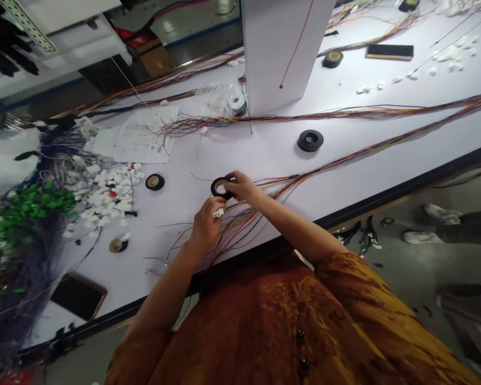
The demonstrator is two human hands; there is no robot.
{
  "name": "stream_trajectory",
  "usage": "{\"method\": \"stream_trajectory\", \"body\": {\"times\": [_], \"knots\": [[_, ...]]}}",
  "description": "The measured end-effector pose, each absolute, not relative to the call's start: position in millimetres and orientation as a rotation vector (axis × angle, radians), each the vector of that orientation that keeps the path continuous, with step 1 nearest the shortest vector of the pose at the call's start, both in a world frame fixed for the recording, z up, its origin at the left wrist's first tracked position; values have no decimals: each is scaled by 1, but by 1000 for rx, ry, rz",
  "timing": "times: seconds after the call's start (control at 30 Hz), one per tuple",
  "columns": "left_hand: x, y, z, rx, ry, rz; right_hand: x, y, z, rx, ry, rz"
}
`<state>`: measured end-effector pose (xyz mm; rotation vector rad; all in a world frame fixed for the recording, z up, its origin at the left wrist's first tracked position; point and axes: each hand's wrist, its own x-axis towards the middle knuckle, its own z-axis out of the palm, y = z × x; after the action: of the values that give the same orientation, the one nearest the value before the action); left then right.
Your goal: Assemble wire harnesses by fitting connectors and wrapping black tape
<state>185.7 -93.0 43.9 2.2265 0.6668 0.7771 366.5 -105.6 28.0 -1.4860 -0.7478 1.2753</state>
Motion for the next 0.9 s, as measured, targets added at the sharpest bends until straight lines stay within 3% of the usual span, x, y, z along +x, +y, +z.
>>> {"method": "stream_trajectory", "body": {"times": [0.2, 0.33, 0.6, 0.9], "knots": [[198, -81, 28, 1692, 999, 902, 376, -133, 8, -1274, -494, 1160], [205, -72, 16, 1323, 909, 811, 382, -149, -1, -1258, -480, 1190], [205, -69, 23, 1571, 720, 596, 379, -153, -7, -1272, -577, 1162], [216, -58, 18, 1626, 857, 648, 373, -172, -9, -1325, -809, 1032]]}}
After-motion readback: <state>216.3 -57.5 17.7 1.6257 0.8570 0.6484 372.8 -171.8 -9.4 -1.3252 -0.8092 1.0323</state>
